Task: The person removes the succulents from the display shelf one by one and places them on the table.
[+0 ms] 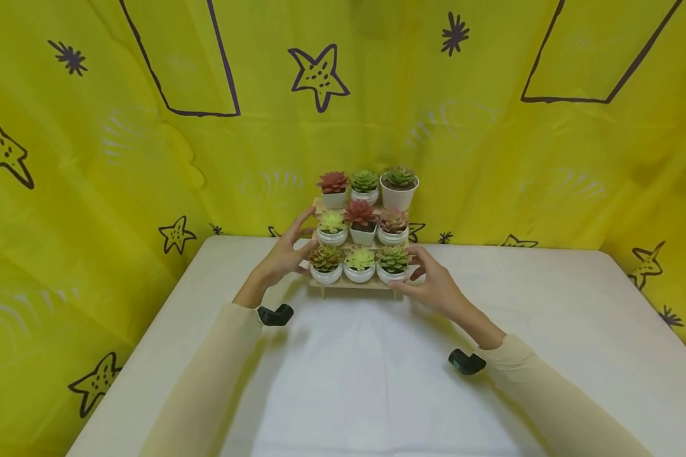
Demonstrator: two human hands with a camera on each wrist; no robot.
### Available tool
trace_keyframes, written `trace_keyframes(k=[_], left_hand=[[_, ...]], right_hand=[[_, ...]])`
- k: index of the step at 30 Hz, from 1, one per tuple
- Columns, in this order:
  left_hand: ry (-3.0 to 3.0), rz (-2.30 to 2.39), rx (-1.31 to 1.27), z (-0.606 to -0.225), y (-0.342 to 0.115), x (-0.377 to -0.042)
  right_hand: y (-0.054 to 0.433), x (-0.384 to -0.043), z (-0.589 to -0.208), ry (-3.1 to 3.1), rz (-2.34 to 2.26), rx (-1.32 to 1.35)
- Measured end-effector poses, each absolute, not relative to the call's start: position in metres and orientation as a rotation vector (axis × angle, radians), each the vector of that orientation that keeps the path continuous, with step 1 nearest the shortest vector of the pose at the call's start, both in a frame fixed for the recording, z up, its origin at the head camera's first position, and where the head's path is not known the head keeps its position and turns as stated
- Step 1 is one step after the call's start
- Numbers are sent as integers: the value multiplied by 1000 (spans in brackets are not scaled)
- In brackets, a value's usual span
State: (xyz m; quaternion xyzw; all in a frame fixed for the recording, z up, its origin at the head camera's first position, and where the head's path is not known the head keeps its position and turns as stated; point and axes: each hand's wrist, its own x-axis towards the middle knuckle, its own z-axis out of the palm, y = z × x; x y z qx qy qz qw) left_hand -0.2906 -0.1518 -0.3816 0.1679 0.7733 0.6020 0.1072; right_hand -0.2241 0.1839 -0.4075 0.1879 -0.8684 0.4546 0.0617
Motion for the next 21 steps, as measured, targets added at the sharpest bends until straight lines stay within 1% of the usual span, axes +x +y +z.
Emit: trace_keyframes(k=[21], left_hand=[[2344,1801,536,-388,-149,-289]], right_hand=[[183,-224,-406,-2660,1324,539]])
